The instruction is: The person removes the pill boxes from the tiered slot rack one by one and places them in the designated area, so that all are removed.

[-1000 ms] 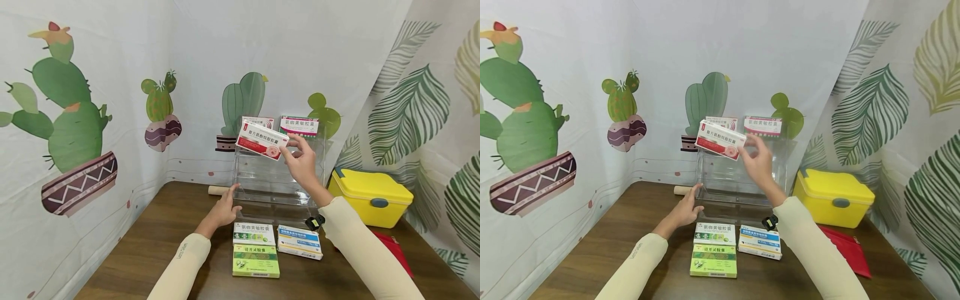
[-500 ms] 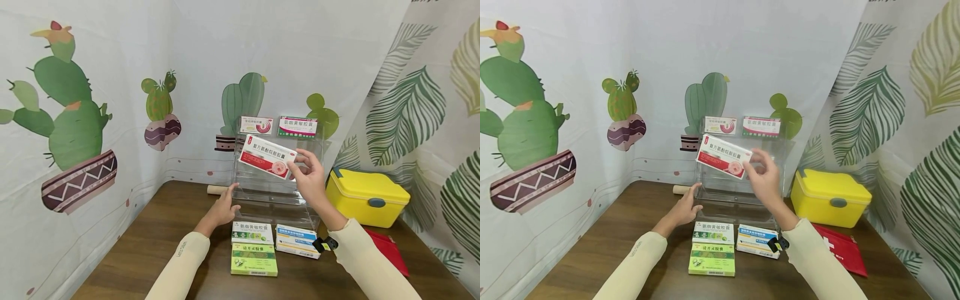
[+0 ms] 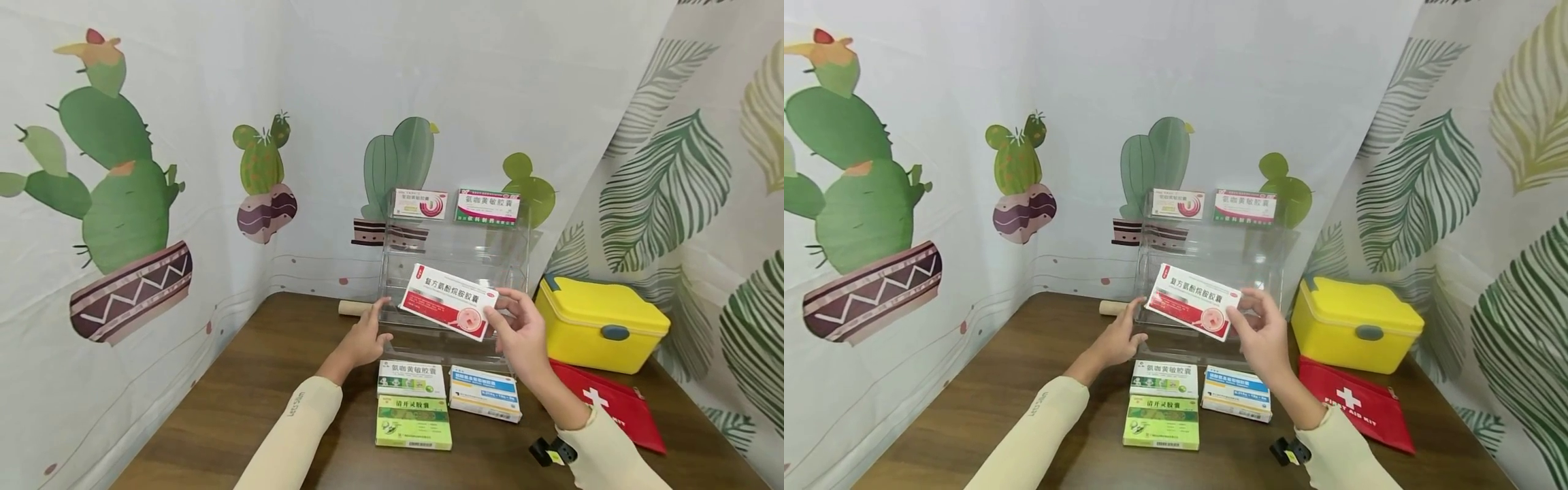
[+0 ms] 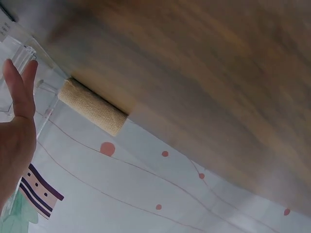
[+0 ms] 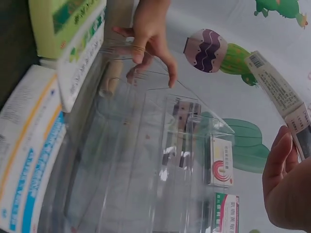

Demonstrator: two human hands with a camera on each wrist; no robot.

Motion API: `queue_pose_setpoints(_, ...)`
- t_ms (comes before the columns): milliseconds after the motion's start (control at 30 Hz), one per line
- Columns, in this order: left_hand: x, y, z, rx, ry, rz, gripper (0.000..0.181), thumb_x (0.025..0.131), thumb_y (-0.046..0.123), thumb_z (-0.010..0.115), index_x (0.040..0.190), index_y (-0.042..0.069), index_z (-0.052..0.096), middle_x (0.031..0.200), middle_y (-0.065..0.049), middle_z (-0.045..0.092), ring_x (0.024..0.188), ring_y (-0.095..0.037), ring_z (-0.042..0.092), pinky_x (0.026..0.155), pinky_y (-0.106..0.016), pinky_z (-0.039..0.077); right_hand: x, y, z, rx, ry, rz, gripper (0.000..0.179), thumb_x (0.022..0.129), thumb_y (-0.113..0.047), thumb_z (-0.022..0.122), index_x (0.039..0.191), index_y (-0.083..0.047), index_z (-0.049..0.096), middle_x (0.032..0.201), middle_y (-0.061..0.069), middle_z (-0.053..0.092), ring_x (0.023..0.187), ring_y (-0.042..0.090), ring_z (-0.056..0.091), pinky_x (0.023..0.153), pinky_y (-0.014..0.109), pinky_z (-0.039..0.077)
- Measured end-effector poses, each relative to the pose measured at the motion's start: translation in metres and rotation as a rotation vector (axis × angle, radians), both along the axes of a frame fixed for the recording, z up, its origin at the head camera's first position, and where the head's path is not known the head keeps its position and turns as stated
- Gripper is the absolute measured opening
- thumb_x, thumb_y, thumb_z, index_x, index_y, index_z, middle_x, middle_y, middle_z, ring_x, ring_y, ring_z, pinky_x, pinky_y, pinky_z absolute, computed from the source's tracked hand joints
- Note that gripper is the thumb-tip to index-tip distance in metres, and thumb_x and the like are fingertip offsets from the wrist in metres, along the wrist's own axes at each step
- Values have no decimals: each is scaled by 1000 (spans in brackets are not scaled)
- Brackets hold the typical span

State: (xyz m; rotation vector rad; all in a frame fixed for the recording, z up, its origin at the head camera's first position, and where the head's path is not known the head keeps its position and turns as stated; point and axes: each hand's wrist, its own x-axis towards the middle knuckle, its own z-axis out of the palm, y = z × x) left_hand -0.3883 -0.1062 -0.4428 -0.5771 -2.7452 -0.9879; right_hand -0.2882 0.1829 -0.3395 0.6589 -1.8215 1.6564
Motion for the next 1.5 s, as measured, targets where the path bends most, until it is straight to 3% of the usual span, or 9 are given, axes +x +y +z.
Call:
queue_pose_setpoints(233,-3,4,8,2,-1,23,78,101,21,59,156,34,6,148,-28,32,55,-22,50,63,-44,45,15,13,-12,66,-15,-8,31,90,11,64,119,8,53,90,-4,68,51,17,53,39,26,43)
queue_pose_setpoints(467,-9,5,16,-6,2,14,79,101,20,60,156,35,6,147,-29,33,55,-23,50,58,-40,43,27,28,-27,136,-103,-54,29,90,7,66,116,3,55,89,-4,68,55,16,55,40,28,45)
queue_pose_setpoints(700,-7,6,20,-12,-13,-11,79,101,19,60,157,30,5,150,-29,31,63,-26,56,71,-48,47,36,38,-44,192,-179,-71,29,90,2,69,115,0,55,85,-3,67,51,20,51,38,30,43)
queue_pose_setpoints(800,-5,5,19,-13,-28,-33,77,102,21,57,157,28,5,153,-27,29,73,-29,61,75,-48,49,41,44,-51,205,-217,-80,28,89,1,71,113,0,55,81,-2,65,52,22,52,38,31,43)
queue_pose_setpoints(967,-2,0,16,12,-52,-65,75,103,25,55,157,31,4,157,-23,24,105,-39,61,88,-55,47,49,56,-61,243,-316,-68,28,90,-4,72,113,-1,55,79,1,65,52,21,55,38,32,45)
queue_pose_setpoints(1133,-5,-1,9,9,-38,-107,70,106,30,49,157,33,2,161,-17,17,140,-40,34,105,-58,37,57,70,-69,296,-392,-82,28,90,-7,73,112,-2,56,76,2,64,54,20,58,38,33,44)
queue_pose_setpoints(1333,-5,-4,8,38,-13,-115,70,104,26,54,158,23,10,160,-17,22,145,-38,27,107,-60,33,62,81,-73,345,-496,-60,31,90,-9,73,113,0,56,80,4,66,56,25,59,38,33,44)
queue_pose_setpoints(1500,-3,-8,6,19,-26,-93,76,101,27,59,159,26,9,160,-19,22,141,-41,33,104,-62,36,63,86,-73,402,-633,-50,36,90,-17,74,115,0,54,83,6,67,59,26,61,41,32,45)
